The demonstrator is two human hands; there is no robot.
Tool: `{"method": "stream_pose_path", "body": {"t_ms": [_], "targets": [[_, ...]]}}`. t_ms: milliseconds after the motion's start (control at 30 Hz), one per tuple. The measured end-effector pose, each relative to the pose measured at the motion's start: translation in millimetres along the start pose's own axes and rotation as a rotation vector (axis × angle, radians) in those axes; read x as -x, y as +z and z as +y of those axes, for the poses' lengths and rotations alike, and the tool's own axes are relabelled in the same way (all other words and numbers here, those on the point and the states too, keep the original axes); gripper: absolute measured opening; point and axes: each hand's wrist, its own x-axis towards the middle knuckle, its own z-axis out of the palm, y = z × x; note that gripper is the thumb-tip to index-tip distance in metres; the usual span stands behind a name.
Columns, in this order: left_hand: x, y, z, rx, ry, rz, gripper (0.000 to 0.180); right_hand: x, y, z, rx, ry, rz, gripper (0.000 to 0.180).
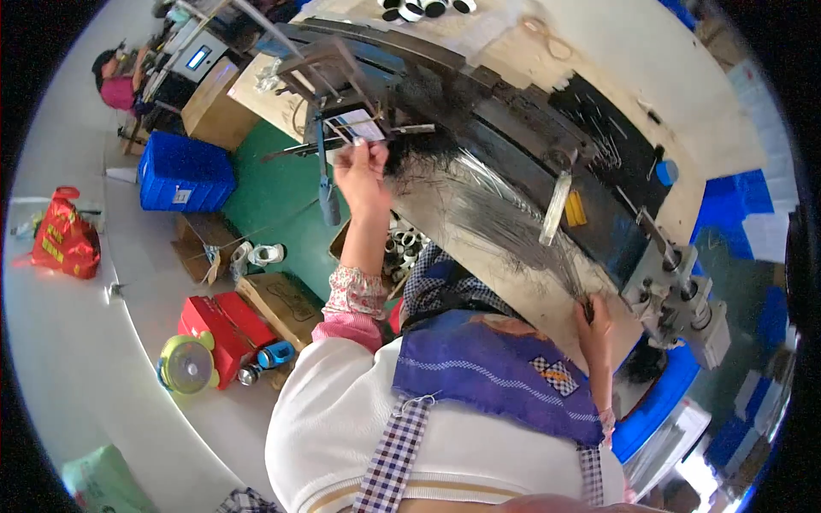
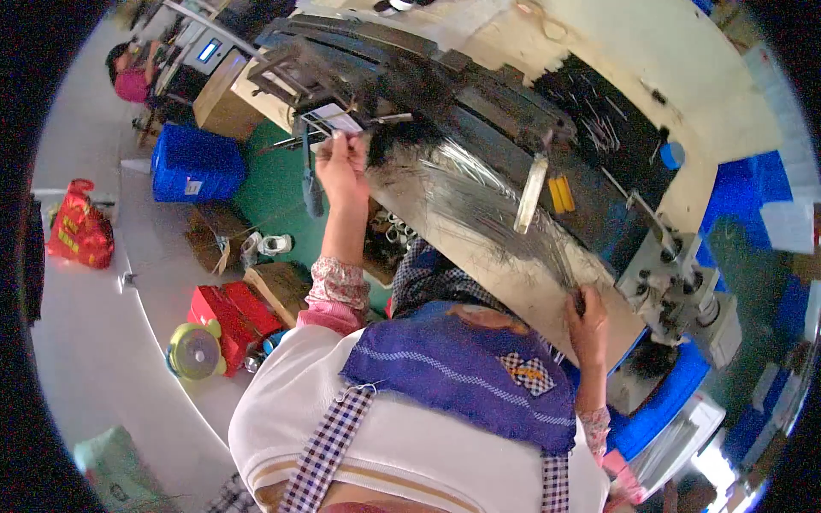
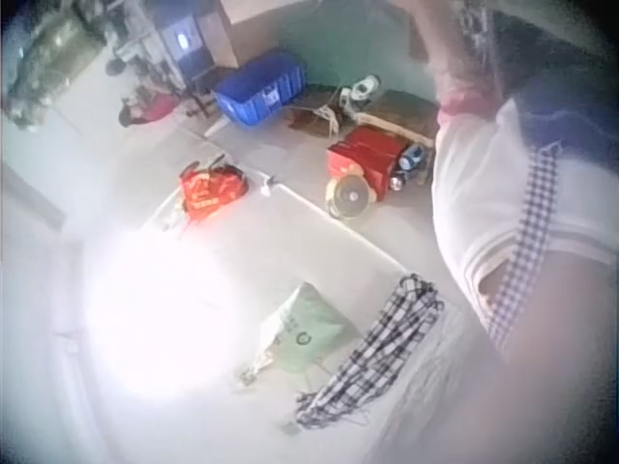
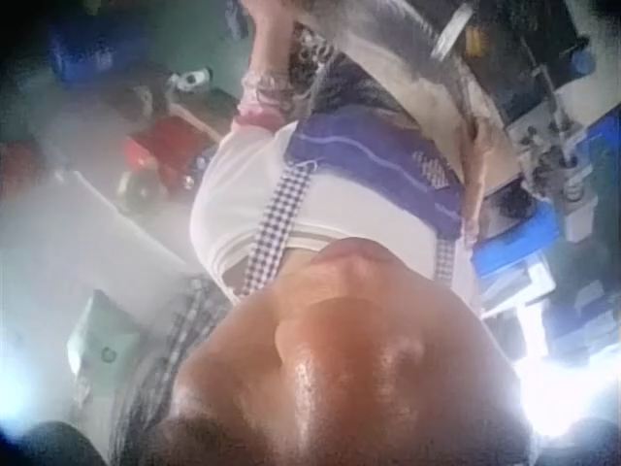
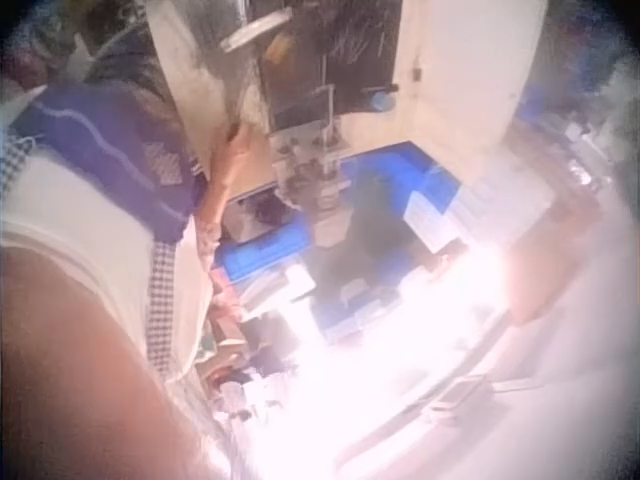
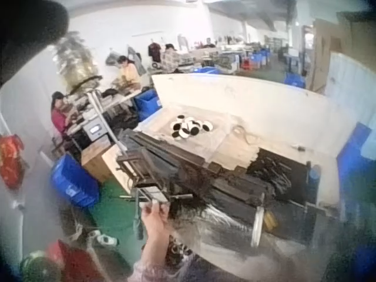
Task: The recorder uses an industrial machine to comb and bind bundles of synthetic hair fibers for manufacturing.
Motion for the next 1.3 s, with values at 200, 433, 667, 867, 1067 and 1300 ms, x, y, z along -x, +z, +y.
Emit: {"method": "stream_pose_path", "body": {"t_ms": [200,433,667,867,1067,1300], "targets": [[-2,12,-6,-0.108,0.003,0.043,0.015,2,-9,0,-0.106,0.109,-0.005,0.023],[35,2,27,-0.408,-0.087,-0.079,0.023,6,-10,-6,-0.205,0.208,0.057,0.026],[54,-21,71,-1.891,1.490,-0.125,0.072,3,-29,-28,-0.333,0.253,0.442,0.020],[-53,-139,150,-2.059,0.838,0.001,0.081,-2,-80,-22,-0.611,0.096,0.711,0.008],[12,-76,87,-1.979,0.400,0.121,0.063,-6,-105,-26,-0.648,-0.009,0.794,0.008],[168,113,44,-0.922,0.282,-1.349,0.052,-72,-81,-106,-0.467,-0.249,0.454,0.018]]}}
